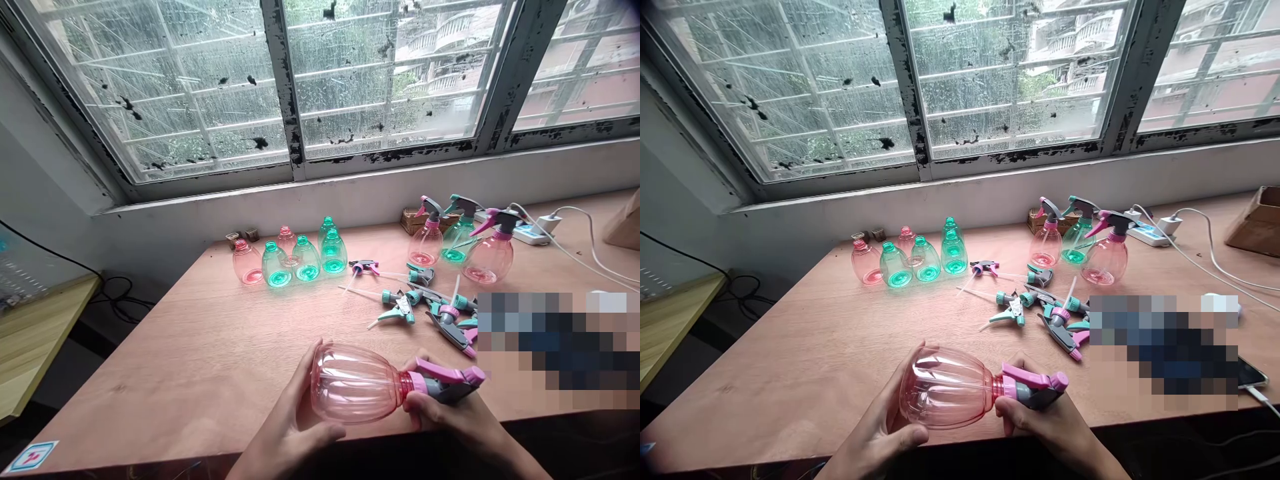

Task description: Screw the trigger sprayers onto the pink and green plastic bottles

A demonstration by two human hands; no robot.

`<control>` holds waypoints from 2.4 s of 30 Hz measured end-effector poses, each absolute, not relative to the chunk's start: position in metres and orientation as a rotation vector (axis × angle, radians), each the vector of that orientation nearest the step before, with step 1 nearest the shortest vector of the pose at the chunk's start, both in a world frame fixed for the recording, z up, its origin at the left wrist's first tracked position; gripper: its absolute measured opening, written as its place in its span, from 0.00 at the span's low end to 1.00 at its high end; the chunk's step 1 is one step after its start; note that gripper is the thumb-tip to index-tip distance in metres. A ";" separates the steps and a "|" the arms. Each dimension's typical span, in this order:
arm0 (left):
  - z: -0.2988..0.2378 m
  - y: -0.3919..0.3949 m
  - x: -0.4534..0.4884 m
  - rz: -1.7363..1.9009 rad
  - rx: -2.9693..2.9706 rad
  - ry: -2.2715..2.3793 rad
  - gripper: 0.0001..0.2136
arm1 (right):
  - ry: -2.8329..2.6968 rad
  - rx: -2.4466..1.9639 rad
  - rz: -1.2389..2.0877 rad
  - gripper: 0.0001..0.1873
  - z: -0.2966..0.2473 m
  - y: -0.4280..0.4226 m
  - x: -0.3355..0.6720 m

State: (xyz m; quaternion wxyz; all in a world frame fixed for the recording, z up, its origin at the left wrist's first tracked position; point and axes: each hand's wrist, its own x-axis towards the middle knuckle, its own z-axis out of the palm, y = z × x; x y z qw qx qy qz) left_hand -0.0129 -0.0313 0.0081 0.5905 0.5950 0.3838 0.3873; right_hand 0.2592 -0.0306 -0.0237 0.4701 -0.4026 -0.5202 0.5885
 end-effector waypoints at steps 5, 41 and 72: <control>0.008 -0.031 -0.011 0.910 1.420 0.925 0.42 | -1.256 -0.990 1.442 0.18 -0.023 -0.030 0.260; 0.004 -0.028 -0.017 0.840 1.426 0.914 0.40 | -1.221 -0.991 1.418 0.17 -0.021 -0.032 0.261; 0.001 -0.029 -0.015 0.866 1.551 0.879 0.43 | -1.223 -1.012 1.412 0.18 -0.017 -0.032 0.258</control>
